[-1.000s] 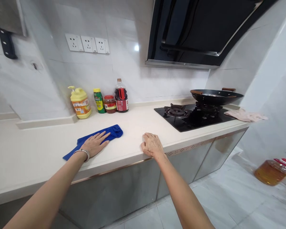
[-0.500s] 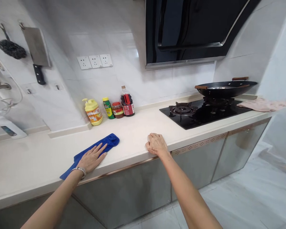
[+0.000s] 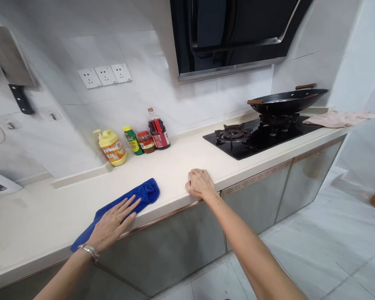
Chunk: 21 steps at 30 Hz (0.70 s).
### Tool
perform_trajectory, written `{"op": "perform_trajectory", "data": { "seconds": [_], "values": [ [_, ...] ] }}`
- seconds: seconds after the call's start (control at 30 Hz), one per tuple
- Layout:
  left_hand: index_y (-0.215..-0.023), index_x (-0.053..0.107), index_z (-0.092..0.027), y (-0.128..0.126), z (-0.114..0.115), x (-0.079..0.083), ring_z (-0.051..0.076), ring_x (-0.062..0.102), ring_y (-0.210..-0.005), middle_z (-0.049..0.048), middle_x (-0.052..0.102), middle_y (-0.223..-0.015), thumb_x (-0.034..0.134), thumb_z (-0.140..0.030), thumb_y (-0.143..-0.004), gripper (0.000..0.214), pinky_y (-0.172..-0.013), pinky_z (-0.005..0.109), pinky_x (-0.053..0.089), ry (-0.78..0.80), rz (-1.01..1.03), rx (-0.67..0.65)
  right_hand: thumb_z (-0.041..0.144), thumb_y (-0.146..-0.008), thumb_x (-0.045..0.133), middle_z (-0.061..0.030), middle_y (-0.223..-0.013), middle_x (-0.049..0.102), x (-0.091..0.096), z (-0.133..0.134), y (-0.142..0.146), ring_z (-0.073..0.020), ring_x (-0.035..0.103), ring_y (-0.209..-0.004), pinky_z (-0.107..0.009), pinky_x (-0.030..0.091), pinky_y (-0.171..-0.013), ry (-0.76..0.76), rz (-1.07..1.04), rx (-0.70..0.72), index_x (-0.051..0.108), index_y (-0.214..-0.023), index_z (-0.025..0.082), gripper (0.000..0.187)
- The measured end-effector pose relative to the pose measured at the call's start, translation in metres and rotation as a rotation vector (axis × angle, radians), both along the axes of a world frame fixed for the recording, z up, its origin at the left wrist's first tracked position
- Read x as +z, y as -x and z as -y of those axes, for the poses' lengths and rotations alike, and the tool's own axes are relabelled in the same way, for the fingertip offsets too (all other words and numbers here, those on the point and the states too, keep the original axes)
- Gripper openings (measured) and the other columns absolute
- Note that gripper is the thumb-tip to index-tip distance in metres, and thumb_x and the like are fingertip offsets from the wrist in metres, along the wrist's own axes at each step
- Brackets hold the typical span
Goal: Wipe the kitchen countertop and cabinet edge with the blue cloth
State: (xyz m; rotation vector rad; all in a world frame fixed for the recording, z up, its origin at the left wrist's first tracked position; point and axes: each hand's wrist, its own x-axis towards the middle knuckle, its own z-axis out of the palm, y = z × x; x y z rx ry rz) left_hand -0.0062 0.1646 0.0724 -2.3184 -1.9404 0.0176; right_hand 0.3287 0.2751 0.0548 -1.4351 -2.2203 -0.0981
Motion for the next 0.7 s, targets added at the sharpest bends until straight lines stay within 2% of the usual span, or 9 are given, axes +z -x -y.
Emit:
{"op": "perform_trajectory", "data": {
  "seconds": [0.2, 0.4, 0.53, 0.7],
  "values": [
    [-0.153, 0.034, -0.045, -0.024, -0.008, 0.001, 0.024, 0.025, -0.153, -0.0079, 0.027, -0.164, 0.022, -0.062, -0.101, 0.056, -0.124, 0.054, 0.03, -0.003, 0.084, -0.139, 0.021, -0.091, 0.049, -0.0096, -0.114, 0.069, 0.001, 0.003, 0.0, -0.0232, 0.059, -0.111, -0.035, 0.037, -0.094, -0.029, 0.023, 0.002, 0.067, -0.099, 0.016, 0.021],
    [-0.152, 0.036, -0.046, -0.07, -0.029, 0.005, 0.026, 0.026, -0.153, -0.0078, 0.027, -0.164, 0.024, -0.063, -0.101, 0.055, -0.123, 0.055, 0.031, 0.014, 0.113, -0.273, 0.021, -0.097, 0.042, -0.0082, -0.115, 0.07, 0.002, 0.005, -0.001, -0.0218, 0.06, -0.111, -0.034, 0.035, -0.097, -0.02, 0.012, 0.021, 0.069, -0.102, 0.017, 0.027],
    [-0.152, 0.037, -0.046, -0.095, -0.053, 0.006, 0.025, 0.025, -0.153, -0.0082, 0.026, -0.165, 0.023, -0.063, -0.101, 0.055, -0.126, 0.05, 0.026, 0.056, 0.134, -0.302, 0.023, -0.1, 0.039, -0.0098, -0.119, 0.07, 0.001, 0.003, -0.001, -0.0219, 0.059, -0.114, -0.034, 0.034, -0.102, -0.004, -0.02, 0.023, 0.069, -0.109, 0.017, 0.032],
    [-0.154, 0.033, -0.044, -0.113, -0.092, 0.003, 0.027, 0.022, -0.154, -0.0069, 0.023, -0.166, 0.022, -0.065, -0.1, 0.059, -0.126, 0.05, 0.022, 0.074, 0.14, -0.285, 0.023, -0.098, 0.039, -0.0123, -0.129, 0.067, 0.0, 0.0, -0.001, -0.0237, 0.056, -0.121, -0.034, 0.034, -0.106, 0.016, -0.027, 0.0, 0.067, -0.115, 0.015, 0.034]
  ]
}}
